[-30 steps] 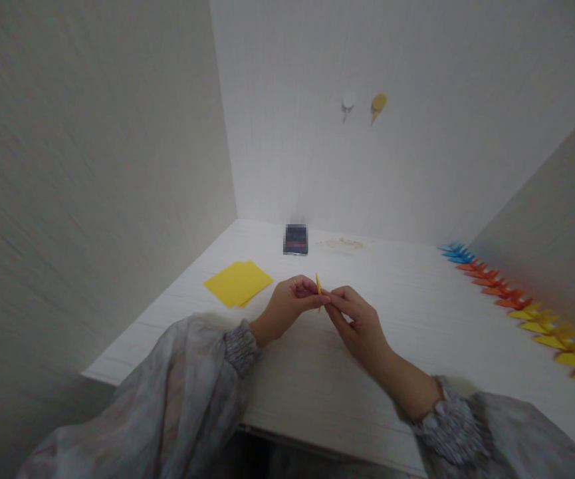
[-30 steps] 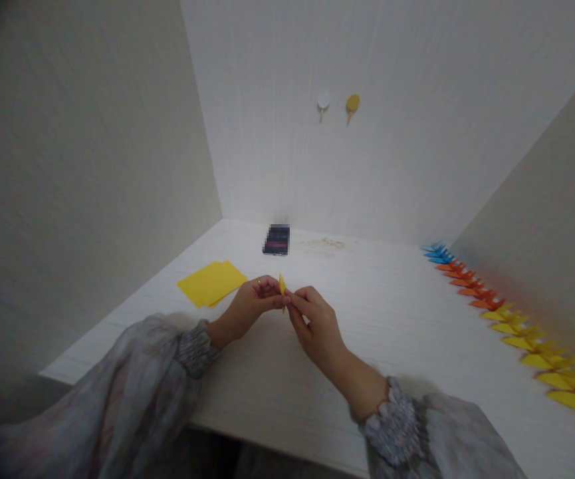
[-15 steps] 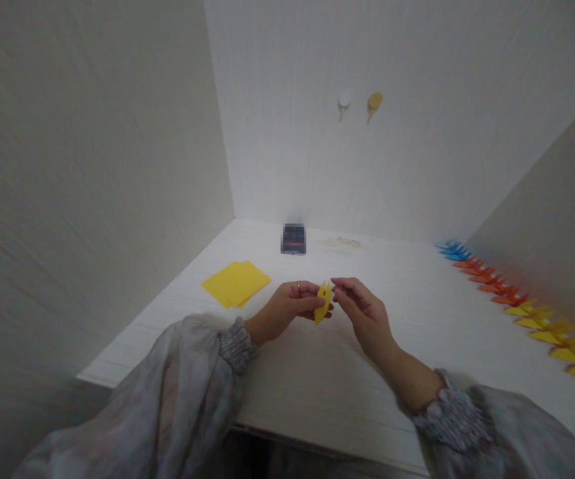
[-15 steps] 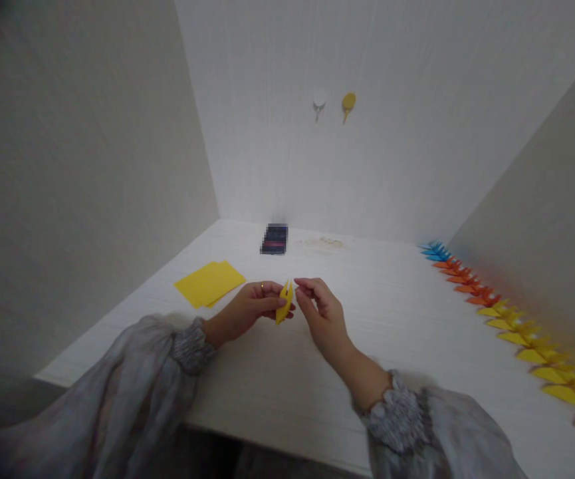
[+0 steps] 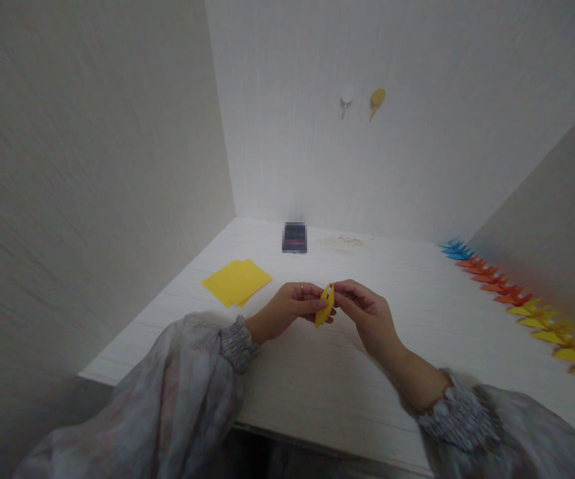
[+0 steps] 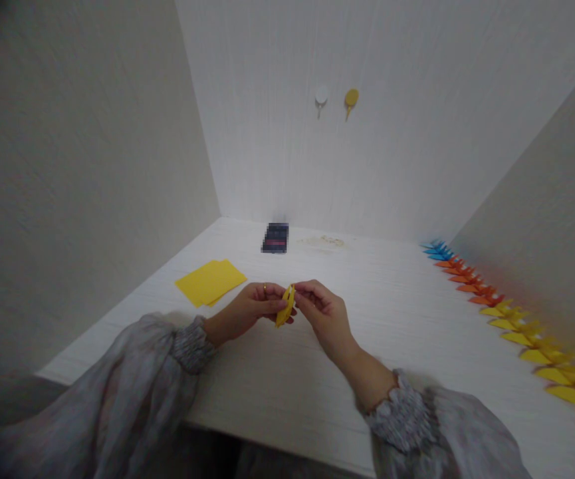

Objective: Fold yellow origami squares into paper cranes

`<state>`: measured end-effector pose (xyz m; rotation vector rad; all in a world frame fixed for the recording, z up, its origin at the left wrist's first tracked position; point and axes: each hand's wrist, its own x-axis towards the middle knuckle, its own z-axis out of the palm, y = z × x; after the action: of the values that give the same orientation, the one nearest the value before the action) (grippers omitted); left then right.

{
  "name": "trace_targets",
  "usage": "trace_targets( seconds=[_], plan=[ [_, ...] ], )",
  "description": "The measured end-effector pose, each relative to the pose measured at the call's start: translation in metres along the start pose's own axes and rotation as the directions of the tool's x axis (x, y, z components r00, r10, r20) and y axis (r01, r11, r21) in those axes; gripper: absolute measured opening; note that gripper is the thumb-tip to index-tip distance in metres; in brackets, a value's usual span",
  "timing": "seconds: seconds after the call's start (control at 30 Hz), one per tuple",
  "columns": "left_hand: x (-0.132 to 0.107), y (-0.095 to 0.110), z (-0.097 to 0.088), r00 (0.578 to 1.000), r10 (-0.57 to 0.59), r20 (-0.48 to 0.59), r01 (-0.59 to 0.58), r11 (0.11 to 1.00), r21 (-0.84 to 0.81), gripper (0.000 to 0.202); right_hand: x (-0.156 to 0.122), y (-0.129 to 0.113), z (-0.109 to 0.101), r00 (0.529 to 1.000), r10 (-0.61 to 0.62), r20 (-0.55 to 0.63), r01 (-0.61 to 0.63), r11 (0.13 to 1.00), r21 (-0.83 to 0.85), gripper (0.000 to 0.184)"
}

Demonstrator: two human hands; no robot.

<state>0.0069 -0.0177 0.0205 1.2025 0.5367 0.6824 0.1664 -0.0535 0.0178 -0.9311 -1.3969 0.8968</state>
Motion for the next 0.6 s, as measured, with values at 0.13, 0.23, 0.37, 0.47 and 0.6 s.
trace_targets(
  seconds=[0.13,0.23,0.37,0.47,0.6],
  plan=[
    [0.0,0.001,0.001,1.0,-0.023,0.009,0.022,0.998,0.055,0.029,0.002,0.001,-0.003,1.0,-0.023,-0.006,0.022,0.998,-0.056,0.016],
    [0.001,0.0,0.001,0.999,-0.029,-0.016,0.03,0.997,0.07,0.028,0.002,0.002,-0.005,0.997,-0.073,0.006,0.073,0.989,-0.129,0.014],
    [0.003,-0.002,0.0,0.998,-0.031,-0.049,0.034,0.998,0.062,0.028,0.002,0.003,-0.007,0.99,-0.144,0.006,0.14,0.953,-0.269,0.014],
    [0.004,-0.003,0.0,0.998,-0.03,-0.056,0.033,0.998,0.05,0.029,0.002,0.0,-0.008,0.969,-0.242,0.04,0.238,0.887,-0.395,0.012],
    [0.002,0.0,0.002,0.998,-0.027,-0.06,0.029,0.999,0.038,0.03,0.004,-0.007,-0.009,0.931,-0.344,0.125,0.359,0.79,-0.497,0.01]
  ],
)
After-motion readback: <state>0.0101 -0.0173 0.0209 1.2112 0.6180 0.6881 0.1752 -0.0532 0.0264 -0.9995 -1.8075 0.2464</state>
